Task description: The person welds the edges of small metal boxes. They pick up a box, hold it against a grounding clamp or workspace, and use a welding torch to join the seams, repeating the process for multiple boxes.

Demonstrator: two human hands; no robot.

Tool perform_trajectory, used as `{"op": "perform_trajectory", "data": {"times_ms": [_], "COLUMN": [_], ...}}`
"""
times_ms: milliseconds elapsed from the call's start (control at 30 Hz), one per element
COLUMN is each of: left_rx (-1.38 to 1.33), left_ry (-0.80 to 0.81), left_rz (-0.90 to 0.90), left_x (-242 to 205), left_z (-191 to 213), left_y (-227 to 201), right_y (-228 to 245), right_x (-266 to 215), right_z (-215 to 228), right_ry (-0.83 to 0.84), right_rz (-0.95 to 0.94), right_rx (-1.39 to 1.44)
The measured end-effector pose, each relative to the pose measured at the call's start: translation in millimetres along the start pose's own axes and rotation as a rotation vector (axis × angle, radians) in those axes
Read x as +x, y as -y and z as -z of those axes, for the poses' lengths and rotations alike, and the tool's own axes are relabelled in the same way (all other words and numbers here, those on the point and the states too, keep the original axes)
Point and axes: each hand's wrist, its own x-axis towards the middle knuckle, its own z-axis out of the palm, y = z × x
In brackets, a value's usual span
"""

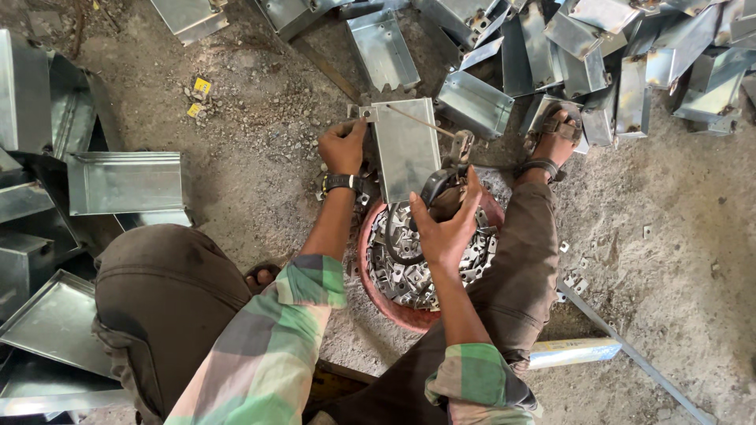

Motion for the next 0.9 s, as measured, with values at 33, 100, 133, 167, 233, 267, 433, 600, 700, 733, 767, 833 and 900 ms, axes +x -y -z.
{"op": "perform_trajectory", "data": {"times_ms": [33,100,133,167,233,267,433,600,700,733,767,833,900], "left_rx": [-0.013,-0.046,-0.029,-0.013,-0.046,-0.094,0.083,0.122,-0.120,-0.141,-0.162,-0.142,-0.062], "left_ry": [0.011,0.032,0.022,0.013,0.031,0.057,-0.011,-0.031,0.052,0.055,0.058,0.044,0.011], "left_rz": [0.026,0.076,0.065,0.055,0.049,0.053,-0.051,-0.059,0.103,0.096,0.088,0.060,0.016], "left_x": [0,2,2,3,6,8,6,3,1,2,4,4,2], "left_z": [1,-1,-1,-2,-5,-6,-3,-2,-6,-7,-9,-8,-6], "left_y": [-1,-1,2,6,18,23,13,0,5,6,7,8,7], "right_y": [-1,-2,-2,-3,-4,-4,-5,-6,-8,-10,-13,-19,-23], "right_x": [0,1,0,0,0,1,1,0,0,0,1,2,2], "right_z": [0,-1,-1,-2,-3,-3,-2,0,2,2,2,1,0], "right_ry": [0.017,0.025,0.031,0.033,0.035,0.053,0.053,0.045,0.047,0.045,0.040,0.029,0.019], "right_rz": [-0.031,-0.010,-0.003,0.014,0.046,0.005,0.010,0.021,-0.071,-0.110,-0.101,-0.084,-0.054], "right_rx": [0.002,-0.037,-0.057,-0.056,-0.056,-0.033,0.006,0.006,0.069,0.091,0.085,0.073,0.069]}}
